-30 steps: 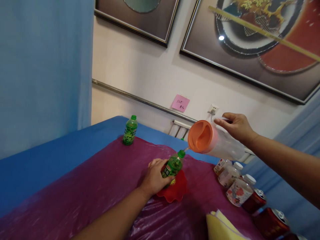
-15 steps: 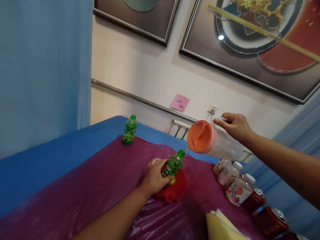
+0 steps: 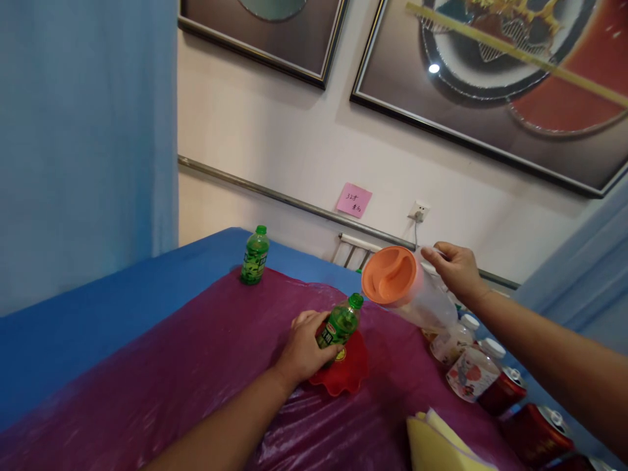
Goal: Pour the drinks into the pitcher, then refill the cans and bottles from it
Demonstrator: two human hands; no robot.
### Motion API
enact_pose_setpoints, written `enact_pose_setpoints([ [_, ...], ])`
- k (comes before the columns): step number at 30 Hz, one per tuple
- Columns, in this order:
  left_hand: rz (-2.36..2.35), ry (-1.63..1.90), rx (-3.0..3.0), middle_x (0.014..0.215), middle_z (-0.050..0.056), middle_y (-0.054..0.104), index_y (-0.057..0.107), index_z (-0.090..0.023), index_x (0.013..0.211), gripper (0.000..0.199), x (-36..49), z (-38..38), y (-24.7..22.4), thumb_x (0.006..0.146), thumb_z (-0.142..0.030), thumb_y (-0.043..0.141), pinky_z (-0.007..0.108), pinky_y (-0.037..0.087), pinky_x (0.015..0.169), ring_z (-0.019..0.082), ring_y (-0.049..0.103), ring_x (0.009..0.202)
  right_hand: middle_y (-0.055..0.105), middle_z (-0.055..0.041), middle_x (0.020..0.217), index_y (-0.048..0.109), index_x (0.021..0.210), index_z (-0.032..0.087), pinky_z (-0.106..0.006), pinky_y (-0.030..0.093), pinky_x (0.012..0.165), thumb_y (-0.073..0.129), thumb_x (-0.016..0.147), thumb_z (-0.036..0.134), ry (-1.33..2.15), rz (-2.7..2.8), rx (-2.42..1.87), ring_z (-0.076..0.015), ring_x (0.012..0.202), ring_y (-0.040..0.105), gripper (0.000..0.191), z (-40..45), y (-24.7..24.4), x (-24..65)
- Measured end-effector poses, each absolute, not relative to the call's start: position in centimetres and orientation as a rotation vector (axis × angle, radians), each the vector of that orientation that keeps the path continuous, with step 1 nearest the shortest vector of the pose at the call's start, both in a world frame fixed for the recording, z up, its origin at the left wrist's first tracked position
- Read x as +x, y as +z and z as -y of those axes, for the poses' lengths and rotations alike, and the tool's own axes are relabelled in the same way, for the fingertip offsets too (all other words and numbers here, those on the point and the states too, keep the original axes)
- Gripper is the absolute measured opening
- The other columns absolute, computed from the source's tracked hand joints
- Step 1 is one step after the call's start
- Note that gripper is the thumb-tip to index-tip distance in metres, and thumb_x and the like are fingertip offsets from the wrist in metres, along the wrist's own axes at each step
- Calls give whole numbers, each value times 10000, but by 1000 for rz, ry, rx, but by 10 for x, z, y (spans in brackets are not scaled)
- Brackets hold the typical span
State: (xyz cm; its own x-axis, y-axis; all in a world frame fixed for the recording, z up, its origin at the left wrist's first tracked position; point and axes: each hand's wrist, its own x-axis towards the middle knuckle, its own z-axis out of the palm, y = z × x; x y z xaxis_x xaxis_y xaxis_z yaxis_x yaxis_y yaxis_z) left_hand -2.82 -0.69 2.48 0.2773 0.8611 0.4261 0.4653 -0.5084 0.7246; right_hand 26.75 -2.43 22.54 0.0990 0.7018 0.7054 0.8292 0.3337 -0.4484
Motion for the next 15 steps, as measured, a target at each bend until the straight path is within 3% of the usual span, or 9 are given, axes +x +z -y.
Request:
enact_pose_setpoints([
  [8, -1198, 1157, 2112, 1245, 83, 706, 680, -250, 1273, 641, -29, 2, 19, 662, -314, 862, 465, 450, 1079, 318, 593, 1216, 380, 55, 478, 437, 540, 238, -263, 279, 462, 662, 739, 785, 93, 1379, -1359, -111, 473, 336, 624, 13, 177, 289],
  [15, -1202, 1127, 2137, 1285, 92, 724, 653, -229, 1323, 670, -27, -4, 12, 694, -348, 854, 456, 457, 1077, 327, 635, 1203, 266, 68, 474, 245, 604, 283, -298, 312, 431, 254, 835, 922, 97, 1297, -1412, -123, 429, 286, 681, 12, 132, 298],
])
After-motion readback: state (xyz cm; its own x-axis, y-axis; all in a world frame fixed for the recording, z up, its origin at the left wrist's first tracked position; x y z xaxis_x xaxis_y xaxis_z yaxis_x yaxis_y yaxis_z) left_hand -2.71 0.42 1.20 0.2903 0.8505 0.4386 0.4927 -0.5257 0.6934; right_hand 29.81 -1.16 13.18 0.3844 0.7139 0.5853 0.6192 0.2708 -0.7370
